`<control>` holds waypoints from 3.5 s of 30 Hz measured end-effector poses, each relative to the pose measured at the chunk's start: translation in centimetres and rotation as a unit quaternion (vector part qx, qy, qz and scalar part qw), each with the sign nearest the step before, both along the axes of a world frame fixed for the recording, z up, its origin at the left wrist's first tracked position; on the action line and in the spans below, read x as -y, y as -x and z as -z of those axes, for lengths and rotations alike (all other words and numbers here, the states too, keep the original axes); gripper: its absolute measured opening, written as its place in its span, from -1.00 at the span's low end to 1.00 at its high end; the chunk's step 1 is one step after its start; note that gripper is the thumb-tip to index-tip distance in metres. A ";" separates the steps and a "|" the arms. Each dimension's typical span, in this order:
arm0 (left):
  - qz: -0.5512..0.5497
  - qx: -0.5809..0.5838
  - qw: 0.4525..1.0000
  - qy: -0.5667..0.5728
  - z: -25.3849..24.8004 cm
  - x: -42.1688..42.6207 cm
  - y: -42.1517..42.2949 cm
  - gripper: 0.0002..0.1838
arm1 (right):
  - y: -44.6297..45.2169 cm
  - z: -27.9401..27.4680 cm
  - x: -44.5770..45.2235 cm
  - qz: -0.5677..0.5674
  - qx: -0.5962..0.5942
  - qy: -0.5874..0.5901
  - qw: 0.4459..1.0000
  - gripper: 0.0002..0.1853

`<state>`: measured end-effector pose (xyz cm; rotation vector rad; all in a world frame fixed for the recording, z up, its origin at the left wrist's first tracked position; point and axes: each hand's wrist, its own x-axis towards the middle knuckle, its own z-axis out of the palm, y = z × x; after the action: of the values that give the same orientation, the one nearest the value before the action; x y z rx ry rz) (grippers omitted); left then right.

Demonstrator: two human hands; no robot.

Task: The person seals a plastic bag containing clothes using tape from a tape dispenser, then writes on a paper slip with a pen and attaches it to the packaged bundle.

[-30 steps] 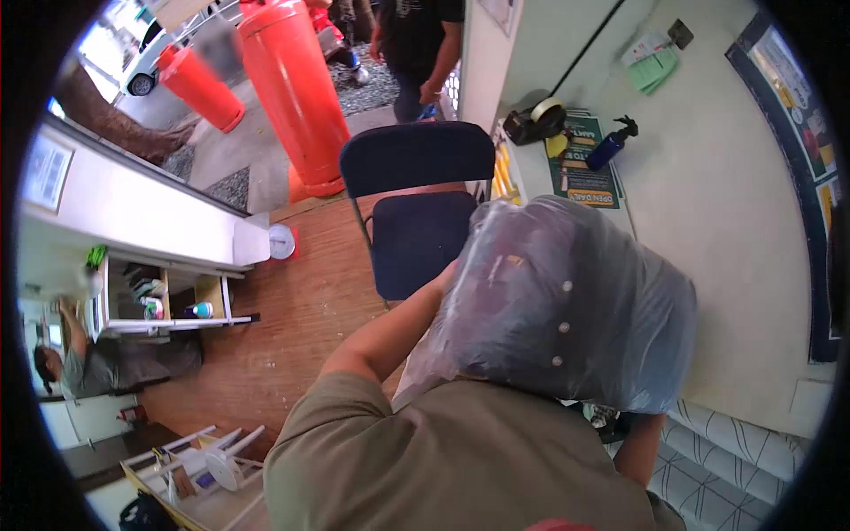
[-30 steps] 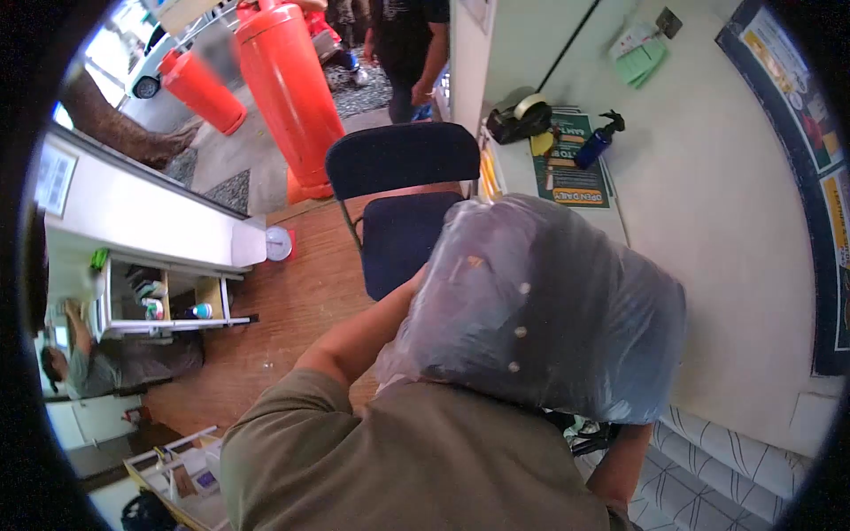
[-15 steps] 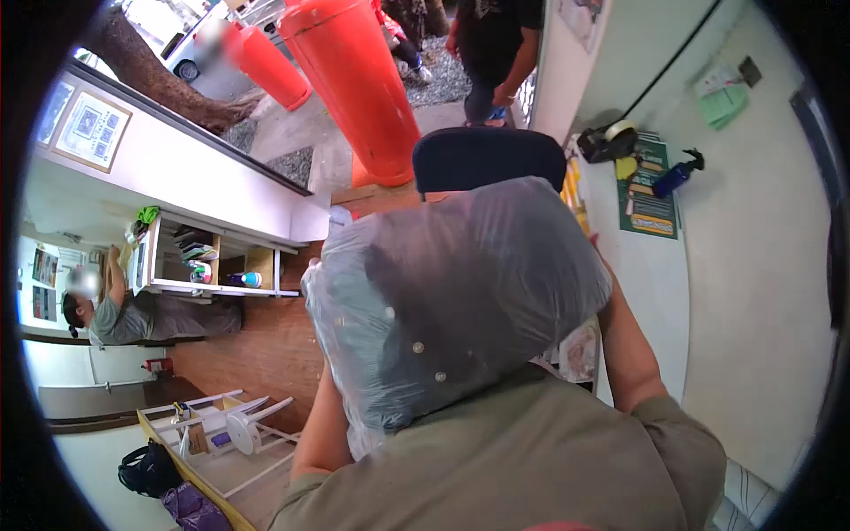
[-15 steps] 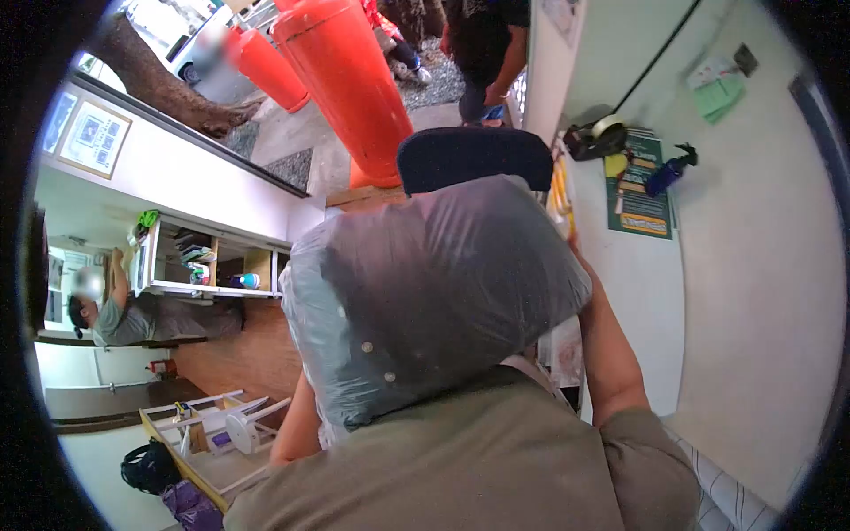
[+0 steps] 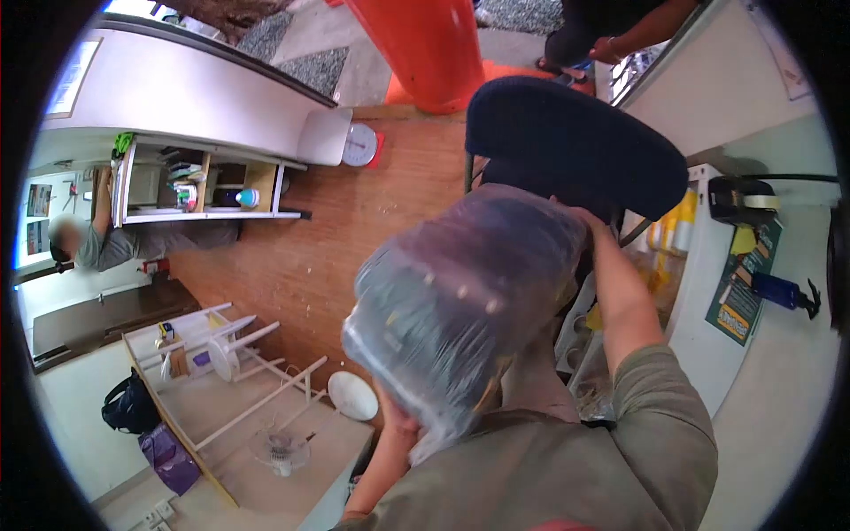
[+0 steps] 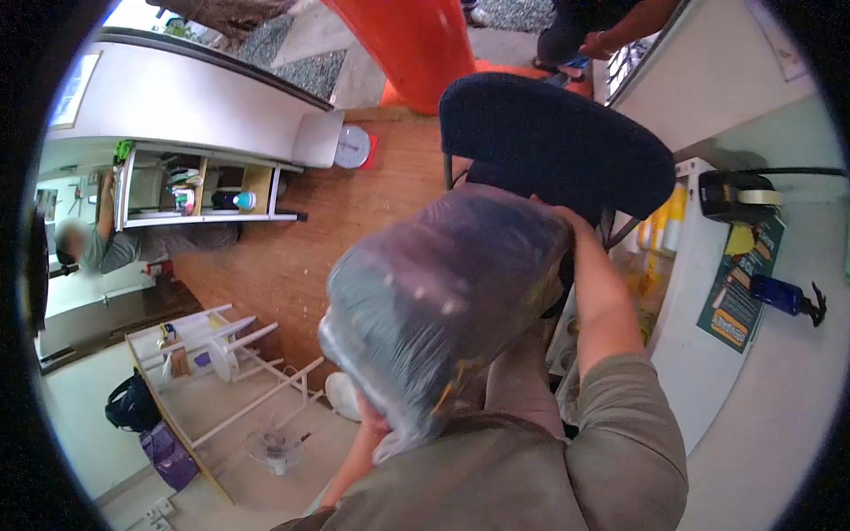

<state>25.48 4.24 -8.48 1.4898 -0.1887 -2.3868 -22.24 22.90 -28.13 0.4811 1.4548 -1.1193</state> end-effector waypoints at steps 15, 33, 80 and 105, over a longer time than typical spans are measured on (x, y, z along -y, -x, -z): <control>0.658 -0.066 0.743 0.102 -1.4 4.1 6.1 -0.23 | -10.1 -4.1 -10.1 0.361 0.011 0.127 0.924 -0.65; 0.537 -0.293 0.212 0.762 -16.0 -5.1 29.6 -0.10 | -20.6 -32.1 -8.7 -0.007 -0.622 -0.176 0.763 -0.63; 0.575 -0.050 0.130 0.806 -11.0 -13.6 34.3 -0.57 | -8.5 -35.4 -14.4 -0.455 -0.856 0.039 0.243 -0.41; 0.733 -0.075 0.162 0.657 -12.5 -11.7 38.4 -0.79 | -9.7 -33.0 -16.4 -0.366 -0.870 0.052 0.325 -0.63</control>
<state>-12.97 15.97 3.97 -0.4931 -3.4686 -0.9262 -12.54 39.26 4.85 -2.1454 2.6792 -0.5440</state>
